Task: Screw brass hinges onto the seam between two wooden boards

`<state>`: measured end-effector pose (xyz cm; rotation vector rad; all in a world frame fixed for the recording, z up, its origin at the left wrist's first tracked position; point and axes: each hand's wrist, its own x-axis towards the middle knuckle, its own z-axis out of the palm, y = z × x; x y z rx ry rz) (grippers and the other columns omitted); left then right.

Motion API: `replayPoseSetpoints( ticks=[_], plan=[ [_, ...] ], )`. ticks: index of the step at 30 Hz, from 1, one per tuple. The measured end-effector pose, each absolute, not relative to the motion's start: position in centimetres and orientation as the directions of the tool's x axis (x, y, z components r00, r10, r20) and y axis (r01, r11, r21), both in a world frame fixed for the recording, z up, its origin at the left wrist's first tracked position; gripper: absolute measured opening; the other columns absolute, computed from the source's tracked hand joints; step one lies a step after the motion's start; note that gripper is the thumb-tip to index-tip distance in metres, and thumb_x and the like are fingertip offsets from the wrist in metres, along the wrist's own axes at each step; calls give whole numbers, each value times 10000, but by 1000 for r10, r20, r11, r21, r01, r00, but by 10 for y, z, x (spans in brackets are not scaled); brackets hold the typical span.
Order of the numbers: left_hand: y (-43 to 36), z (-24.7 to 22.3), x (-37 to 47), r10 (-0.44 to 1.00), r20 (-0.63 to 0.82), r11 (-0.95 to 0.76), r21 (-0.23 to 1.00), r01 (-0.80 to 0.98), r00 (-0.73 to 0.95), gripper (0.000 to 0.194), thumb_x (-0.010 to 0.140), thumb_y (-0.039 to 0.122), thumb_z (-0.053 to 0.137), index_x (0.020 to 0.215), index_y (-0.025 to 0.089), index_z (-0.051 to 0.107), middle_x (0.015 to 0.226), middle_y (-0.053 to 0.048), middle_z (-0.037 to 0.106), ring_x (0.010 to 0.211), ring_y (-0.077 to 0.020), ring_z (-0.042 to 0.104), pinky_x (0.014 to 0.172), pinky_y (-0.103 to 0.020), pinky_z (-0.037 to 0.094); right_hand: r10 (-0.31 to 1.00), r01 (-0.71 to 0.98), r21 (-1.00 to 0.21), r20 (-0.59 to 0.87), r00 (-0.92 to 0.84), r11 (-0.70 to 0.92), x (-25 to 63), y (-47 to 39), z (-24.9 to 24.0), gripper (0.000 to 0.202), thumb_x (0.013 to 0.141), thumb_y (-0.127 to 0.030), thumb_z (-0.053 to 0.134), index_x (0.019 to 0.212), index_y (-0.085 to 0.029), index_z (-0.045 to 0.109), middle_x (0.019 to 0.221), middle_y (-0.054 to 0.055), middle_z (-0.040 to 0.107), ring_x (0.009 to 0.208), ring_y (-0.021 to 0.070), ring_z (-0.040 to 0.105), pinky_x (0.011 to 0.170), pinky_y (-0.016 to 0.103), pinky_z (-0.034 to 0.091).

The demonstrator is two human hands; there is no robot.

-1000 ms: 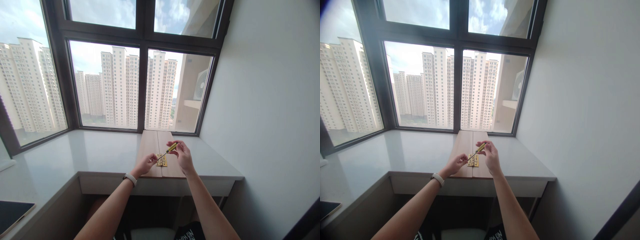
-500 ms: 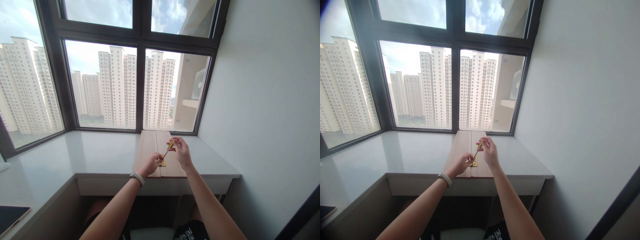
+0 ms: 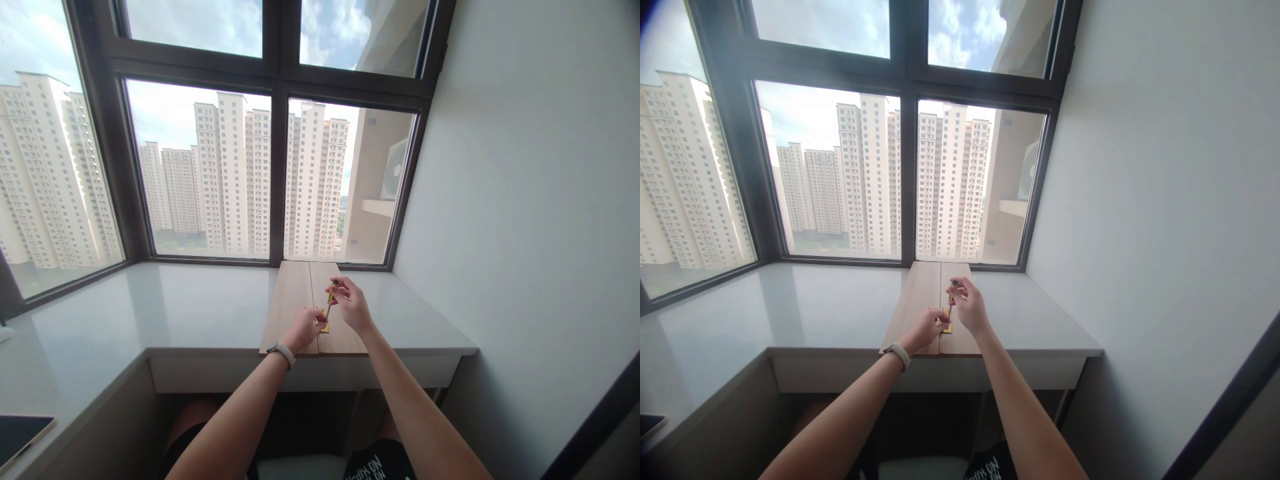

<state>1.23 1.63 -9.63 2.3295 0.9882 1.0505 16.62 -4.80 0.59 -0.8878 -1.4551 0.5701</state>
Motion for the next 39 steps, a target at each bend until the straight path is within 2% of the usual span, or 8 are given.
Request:
replayPoseSetpoints(
  ticks=[10,19,25,32,39],
  plan=[
    [25,-109,16,766,460,-641,593,487,448,86,842,226,701,856,210,784,926,-62,767,960,-250,641,1001,-418,452,813,218,-802,579,53,557,167,-40,-4,491,883,-653,680,1128,-228,681,963,87,703,985,294,733,663,384,669],
    [28,-110,13,769,456,-637,612,470,448,107,822,243,681,840,206,779,919,-60,769,934,-254,640,904,-384,474,823,242,-797,568,-9,553,157,-40,1,464,918,-611,649,1177,-230,706,977,88,713,971,275,736,672,362,662],
    [27,-110,12,778,437,-624,624,470,451,111,812,262,679,805,194,767,894,-77,767,915,-260,639,898,-393,475,828,330,-769,557,-73,547,147,-36,0,399,951,-536,612,1211,-250,713,985,82,736,927,244,738,675,339,648],
    [28,-113,14,777,443,-625,624,469,447,107,824,243,674,850,208,772,899,-73,766,941,-262,631,908,-389,462,789,420,-729,613,49,540,149,-35,0,418,912,-617,639,1087,-244,710,960,89,738,889,263,740,616,335,632],
    [29,-121,19,771,494,-637,620,459,403,78,816,239,690,835,210,761,893,-59,767,903,-249,629,906,-387,459,756,401,-741,635,159,539,148,-34,-4,483,872,-710,644,964,-237,613,936,99,736,860,276,746,533,323,620]
  ],
)
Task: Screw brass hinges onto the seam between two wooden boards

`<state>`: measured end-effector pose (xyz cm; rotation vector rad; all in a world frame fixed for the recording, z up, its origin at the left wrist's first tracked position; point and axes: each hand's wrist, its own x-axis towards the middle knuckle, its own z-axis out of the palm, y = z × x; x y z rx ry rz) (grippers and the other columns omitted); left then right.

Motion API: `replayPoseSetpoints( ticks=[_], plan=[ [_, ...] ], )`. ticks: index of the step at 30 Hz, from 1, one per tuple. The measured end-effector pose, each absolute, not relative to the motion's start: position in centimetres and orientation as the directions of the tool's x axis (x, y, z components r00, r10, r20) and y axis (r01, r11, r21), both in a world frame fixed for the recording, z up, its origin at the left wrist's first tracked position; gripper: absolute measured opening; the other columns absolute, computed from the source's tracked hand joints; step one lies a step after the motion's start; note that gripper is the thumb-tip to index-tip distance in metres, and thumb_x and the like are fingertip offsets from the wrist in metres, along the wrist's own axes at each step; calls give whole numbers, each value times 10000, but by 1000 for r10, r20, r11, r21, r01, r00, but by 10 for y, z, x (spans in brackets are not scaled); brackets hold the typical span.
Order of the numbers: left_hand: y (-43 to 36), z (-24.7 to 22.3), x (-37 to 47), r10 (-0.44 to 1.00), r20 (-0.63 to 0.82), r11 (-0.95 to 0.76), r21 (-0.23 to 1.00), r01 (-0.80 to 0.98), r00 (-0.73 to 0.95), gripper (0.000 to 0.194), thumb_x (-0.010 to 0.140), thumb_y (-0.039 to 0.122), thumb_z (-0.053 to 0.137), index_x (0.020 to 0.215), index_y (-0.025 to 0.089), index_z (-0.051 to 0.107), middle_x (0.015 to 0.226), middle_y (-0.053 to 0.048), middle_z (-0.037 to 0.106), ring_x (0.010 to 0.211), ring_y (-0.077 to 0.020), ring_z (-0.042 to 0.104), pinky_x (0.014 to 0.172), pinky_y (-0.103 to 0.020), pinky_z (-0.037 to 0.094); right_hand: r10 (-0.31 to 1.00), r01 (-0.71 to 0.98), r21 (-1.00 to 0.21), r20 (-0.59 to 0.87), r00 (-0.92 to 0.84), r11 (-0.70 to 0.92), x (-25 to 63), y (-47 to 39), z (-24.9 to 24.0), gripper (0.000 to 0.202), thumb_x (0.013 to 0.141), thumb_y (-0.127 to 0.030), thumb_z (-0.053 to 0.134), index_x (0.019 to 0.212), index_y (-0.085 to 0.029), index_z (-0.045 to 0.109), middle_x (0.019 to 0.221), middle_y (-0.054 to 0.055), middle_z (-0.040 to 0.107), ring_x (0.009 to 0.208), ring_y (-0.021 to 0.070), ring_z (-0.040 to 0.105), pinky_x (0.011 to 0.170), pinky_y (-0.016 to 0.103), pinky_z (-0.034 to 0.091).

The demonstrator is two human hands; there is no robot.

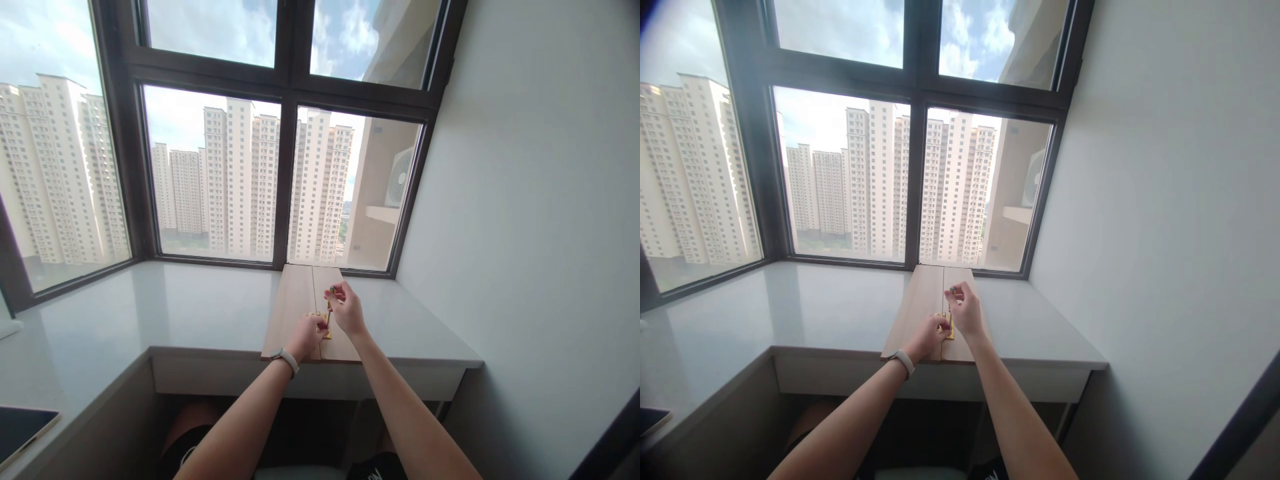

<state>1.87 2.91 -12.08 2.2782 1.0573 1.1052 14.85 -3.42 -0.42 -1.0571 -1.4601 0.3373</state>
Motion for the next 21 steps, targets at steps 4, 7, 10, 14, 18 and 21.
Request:
replayPoseSetpoints(
  ticks=[4,7,10,14,18,21],
  plan=[
    [27,-119,18,764,507,-645,621,445,400,68,818,224,685,821,216,752,882,-42,769,871,-234,633,944,-389,449,766,350,-767,618,178,537,150,-32,-3,509,836,-713,687,961,-234,568,925,90,721,854,278,749,485,304,608],
    [26,-118,18,774,496,-633,626,455,394,72,819,217,681,816,205,752,874,-40,767,840,-225,634,1006,-415,424,794,316,-777,599,105,544,153,-31,0,534,866,-696,659,1127,-233,606,1009,93,717,897,272,752,525,308,625],
    [25,-118,19,787,481,-617,632,469,387,98,837,232,660,832,196,752,900,-55,761,896,-247,631,967,-407,443,826,292,-792,564,11,537,156,-30,0,528,945,-679,543,1223,-241,641,1081,101,717,970,262,742,624,336,651],
    [23,-116,14,779,482,-627,605,490,401,120,855,252,644,898,203,745,963,-64,737,977,-261,619,931,-380,461,835,286,-802,549,10,524,159,-29,0,517,953,-671,531,1196,-233,658,1093,108,721,992,264,733,646,352,660],
    [21,-107,-7,807,488,-583,578,570,331,295,910,261,585,1175,191,694,1125,-99,689,1098,-264,596,993,-367,445,809,317,-786,582,88,531,160,-30,3,494,876,-680,658,1061,-222,644,1057,114,729,1005,290,730,585,339,658],
    [22,-103,-29,837,463,-518,495,698,293,366,957,276,511,1278,174,653,1260,-135,652,1205,-288,553,1066,-382,392,808,295,-797,578,116,527,160,-30,6,487,826,-675,726,965,-222,611,1034,113,734,987,299,736,564,340,658]
  ],
)
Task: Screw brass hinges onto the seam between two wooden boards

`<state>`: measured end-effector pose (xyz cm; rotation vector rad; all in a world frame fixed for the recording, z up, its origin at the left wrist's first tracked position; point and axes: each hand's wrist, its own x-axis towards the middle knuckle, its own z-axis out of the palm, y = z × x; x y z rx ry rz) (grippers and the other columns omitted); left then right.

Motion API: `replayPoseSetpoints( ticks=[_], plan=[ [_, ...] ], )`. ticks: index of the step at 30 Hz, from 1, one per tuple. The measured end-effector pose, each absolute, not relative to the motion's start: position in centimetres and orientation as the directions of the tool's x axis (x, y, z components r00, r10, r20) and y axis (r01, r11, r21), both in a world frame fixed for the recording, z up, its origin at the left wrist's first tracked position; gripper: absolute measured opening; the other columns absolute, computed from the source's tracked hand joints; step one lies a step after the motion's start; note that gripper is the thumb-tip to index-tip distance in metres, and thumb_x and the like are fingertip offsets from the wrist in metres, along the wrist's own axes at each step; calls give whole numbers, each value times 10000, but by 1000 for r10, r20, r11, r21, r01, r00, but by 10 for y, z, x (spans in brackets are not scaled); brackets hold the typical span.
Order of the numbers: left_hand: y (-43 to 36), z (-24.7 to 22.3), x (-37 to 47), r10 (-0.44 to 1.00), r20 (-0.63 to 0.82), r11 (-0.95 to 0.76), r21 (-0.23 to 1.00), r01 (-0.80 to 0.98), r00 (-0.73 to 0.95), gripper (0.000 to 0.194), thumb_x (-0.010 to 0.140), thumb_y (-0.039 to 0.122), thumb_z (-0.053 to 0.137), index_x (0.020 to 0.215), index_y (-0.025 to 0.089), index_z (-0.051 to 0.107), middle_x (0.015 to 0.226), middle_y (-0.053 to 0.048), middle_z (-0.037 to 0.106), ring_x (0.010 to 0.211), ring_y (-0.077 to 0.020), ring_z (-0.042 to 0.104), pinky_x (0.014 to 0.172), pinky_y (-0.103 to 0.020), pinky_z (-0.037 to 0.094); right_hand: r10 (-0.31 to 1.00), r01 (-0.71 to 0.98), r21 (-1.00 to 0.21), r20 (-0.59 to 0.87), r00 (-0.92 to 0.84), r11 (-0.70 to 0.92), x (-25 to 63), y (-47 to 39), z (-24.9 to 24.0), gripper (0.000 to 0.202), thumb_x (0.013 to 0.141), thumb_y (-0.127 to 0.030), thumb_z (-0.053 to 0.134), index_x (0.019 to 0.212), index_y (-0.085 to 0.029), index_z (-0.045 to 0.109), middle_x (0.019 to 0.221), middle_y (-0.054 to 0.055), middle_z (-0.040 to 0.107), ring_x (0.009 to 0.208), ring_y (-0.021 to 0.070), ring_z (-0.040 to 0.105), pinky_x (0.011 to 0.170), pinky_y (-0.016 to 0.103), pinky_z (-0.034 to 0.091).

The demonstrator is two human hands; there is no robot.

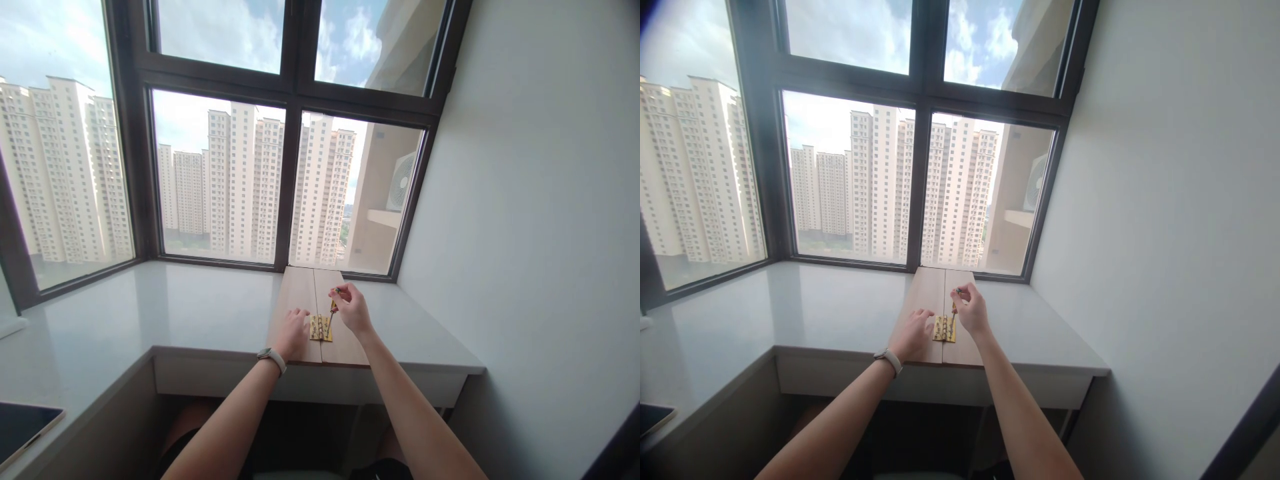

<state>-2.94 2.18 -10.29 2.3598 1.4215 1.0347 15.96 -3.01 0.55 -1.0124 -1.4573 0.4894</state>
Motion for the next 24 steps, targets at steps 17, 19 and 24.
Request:
replayPoseSetpoints(
  ticks=[17,19,24],
  plan=[
    [15,-114,-55,860,405,-452,324,831,310,415,1016,422,428,1297,193,630,1372,-188,583,1312,-351,460,1084,-480,329,826,287,-804,559,65,521,151,-27,12,487,830,-672,718,989,-215,666,1026,108,733,974,290,725,555,347,662],
    [14,-113,-55,860,407,-452,323,831,309,419,1020,426,420,1298,196,633,1373,-186,587,1311,-351,462,1079,-479,331,826,284,-803,560,60,524,148,-27,12,489,813,-679,733,955,-223,628,1015,100,741,952,285,732,529,331,653],
    [11,-111,-55,869,391,-444,348,826,303,433,1019,441,423,1309,199,636,1391,-177,586,1321,-350,458,1086,-470,327,829,299,-792,560,6,533,143,-27,10,506,830,-689,708,1038,-231,651,869,58,734,862,257,736,543,330,653]
  ],
)
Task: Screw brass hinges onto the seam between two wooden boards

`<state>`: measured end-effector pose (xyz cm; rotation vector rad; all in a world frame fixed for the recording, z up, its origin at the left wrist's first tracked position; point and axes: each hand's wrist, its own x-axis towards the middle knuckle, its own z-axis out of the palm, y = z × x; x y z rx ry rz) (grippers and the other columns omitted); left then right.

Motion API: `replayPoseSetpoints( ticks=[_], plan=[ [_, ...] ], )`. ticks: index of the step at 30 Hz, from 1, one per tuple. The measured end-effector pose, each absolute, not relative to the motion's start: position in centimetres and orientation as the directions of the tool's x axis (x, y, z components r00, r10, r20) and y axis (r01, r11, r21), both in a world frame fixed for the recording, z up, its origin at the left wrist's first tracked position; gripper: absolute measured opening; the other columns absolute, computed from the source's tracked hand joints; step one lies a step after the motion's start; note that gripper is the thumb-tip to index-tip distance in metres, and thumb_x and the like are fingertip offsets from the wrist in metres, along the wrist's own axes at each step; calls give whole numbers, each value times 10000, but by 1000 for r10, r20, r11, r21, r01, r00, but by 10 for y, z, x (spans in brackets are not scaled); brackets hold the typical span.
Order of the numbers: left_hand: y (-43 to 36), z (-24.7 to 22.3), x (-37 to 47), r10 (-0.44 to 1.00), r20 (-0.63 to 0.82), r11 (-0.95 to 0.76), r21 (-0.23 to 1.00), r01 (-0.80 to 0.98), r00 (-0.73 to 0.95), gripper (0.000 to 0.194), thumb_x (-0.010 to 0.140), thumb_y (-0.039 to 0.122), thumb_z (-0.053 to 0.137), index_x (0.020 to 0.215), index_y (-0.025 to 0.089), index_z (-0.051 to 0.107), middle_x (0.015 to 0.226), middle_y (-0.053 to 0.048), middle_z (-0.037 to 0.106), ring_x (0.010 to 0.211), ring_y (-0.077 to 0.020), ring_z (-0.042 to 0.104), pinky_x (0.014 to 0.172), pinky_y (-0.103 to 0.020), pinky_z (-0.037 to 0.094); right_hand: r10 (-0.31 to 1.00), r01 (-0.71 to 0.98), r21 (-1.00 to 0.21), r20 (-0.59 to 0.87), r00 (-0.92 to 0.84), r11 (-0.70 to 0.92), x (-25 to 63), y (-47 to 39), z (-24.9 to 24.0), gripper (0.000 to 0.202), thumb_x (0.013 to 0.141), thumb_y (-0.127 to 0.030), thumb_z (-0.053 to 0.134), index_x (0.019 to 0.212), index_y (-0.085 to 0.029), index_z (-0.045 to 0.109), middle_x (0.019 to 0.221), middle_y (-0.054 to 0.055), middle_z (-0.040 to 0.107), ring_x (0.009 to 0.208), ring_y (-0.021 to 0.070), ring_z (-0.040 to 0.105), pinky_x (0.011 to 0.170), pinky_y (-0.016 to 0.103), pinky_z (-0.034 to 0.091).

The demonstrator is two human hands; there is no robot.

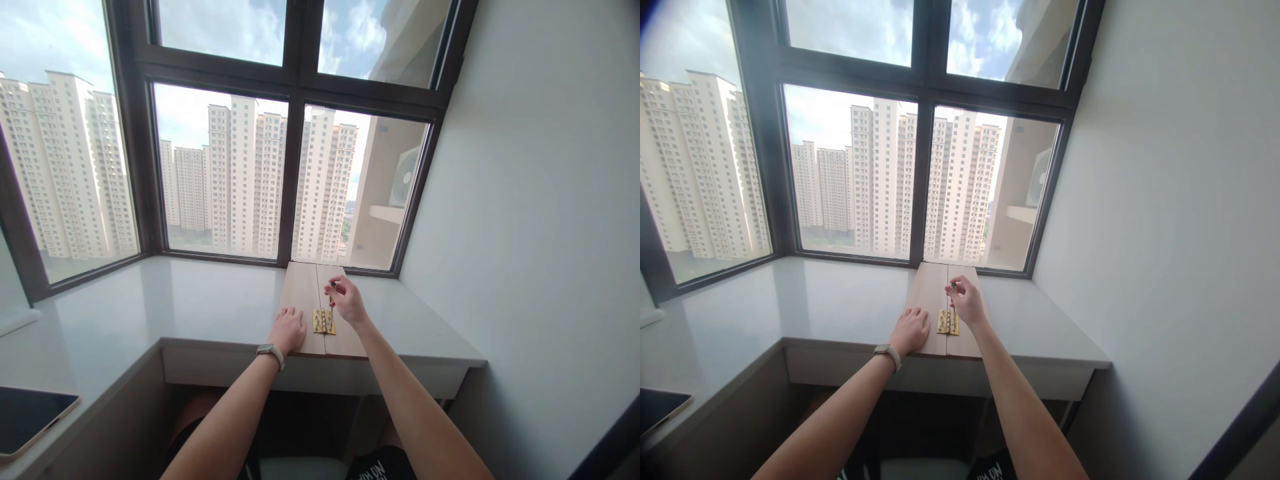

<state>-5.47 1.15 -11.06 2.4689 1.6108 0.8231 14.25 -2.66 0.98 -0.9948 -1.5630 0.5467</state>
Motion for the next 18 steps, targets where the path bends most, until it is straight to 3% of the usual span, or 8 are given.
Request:
replayPoseSetpoints(
  ticks=[7,14,18],
  plan=[
    [11,-110,-55,859,407,-461,355,813,309,441,1016,450,415,1290,192,646,1367,-187,596,1293,-361,472,1081,-488,334,851,262,-821,525,-3,507,146,-29,8,515,962,-655,533,1190,-224,696,1048,99,732,969,246,719,649,359,678],
    [12,-112,-55,861,411,-452,345,823,300,407,1007,435,435,1259,207,658,1365,-171,606,1308,-353,471,1103,-478,327,824,253,-822,551,132,509,147,-31,6,529,797,-701,742,940,-210,603,946,101,737,916,291,748,521,331,651],
    [11,-112,-55,861,412,-452,357,817,297,411,1008,444,429,1265,217,655,1364,-167,607,1306,-352,475,1097,-473,330,819,252,-820,556,140,514,148,-34,6,537,799,-714,734,941,-221,573,916,90,737,889,286,751,523,324,643]
  ],
)
